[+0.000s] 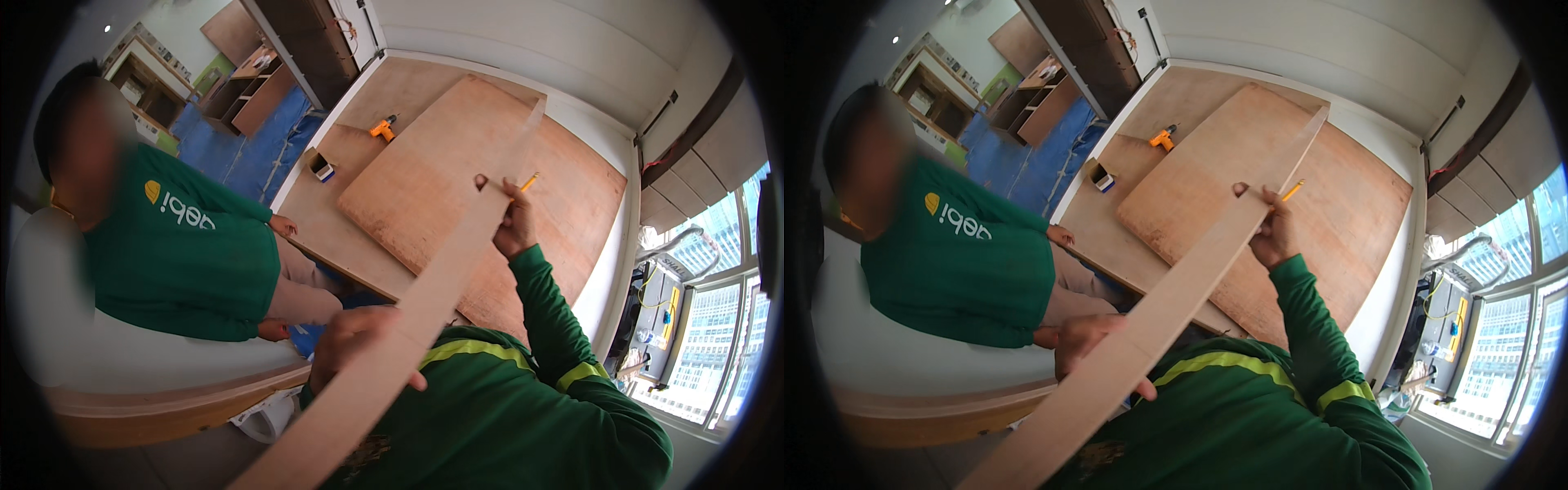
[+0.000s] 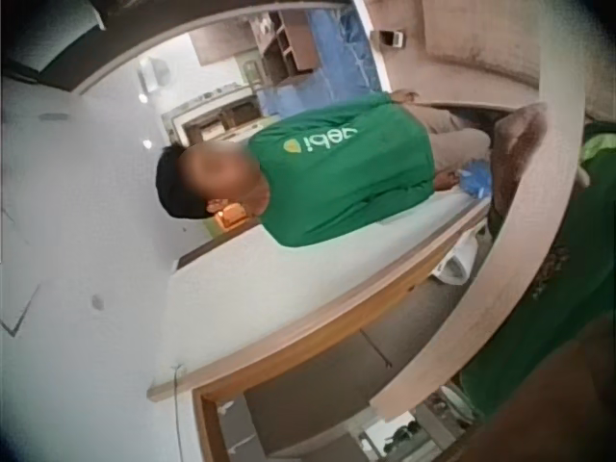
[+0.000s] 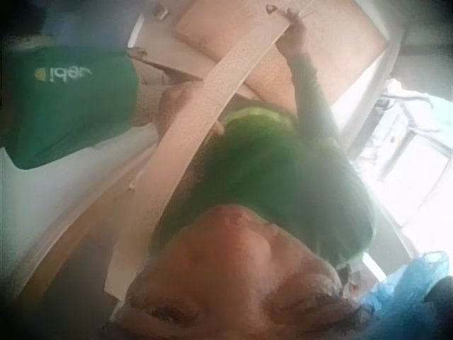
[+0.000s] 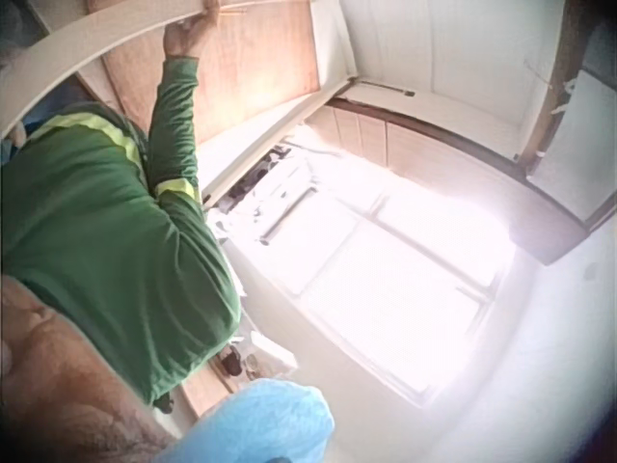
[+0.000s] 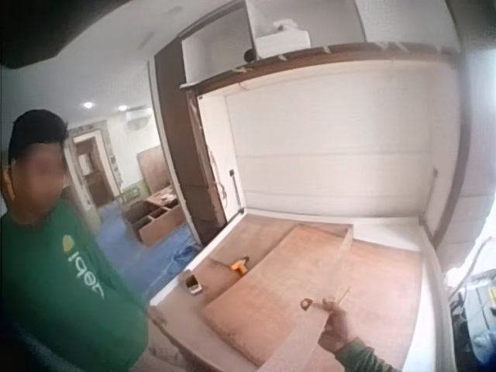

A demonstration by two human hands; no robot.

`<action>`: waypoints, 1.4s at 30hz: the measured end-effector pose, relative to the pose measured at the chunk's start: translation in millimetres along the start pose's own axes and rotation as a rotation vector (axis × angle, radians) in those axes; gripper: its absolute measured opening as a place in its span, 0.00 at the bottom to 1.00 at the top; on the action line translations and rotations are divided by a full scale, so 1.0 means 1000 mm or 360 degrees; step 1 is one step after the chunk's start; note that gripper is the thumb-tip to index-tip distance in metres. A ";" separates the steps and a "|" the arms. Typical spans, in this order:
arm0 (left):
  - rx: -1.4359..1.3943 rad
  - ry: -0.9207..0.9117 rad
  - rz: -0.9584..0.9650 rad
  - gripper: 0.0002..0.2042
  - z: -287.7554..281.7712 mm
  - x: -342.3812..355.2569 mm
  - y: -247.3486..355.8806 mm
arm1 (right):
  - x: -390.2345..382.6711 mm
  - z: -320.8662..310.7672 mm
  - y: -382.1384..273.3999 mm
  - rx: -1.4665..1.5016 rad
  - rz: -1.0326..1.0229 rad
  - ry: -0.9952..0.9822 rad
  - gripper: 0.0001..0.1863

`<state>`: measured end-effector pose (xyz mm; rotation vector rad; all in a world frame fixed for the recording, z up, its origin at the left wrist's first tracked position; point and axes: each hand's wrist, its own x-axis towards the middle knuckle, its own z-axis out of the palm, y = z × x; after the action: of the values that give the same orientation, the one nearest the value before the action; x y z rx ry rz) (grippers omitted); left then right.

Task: The person positions a large plywood sheet on a workbench, then uses a pencil and a straight wooden batten to mark lines on the sheet. The person repeatedly repositions the sheet and the batten to draw multiple straight lines across the surface.

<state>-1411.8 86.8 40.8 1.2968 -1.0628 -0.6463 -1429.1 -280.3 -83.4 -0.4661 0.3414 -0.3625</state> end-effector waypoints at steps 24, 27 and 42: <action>0.0568 0.0090 0.1203 0.20 -0.021 0.058 -0.004 | 0.020 -0.010 -0.009 -0.0090 -0.0089 -0.0118 0.32; 0.0542 0.0298 0.1167 0.23 -0.020 0.059 -0.013 | 0.040 -0.018 -0.009 -0.0081 -0.0135 -0.0242 0.32; 0.0394 0.0446 0.1013 0.28 -0.042 0.079 -0.033 | 0.090 -0.068 -0.025 0.0350 -0.0267 -0.0221 0.30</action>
<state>-1336.3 30.0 32.0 1.1224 -1.2562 0.1462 -1383.3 -363.0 -149.5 -0.3023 0.1255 -0.5224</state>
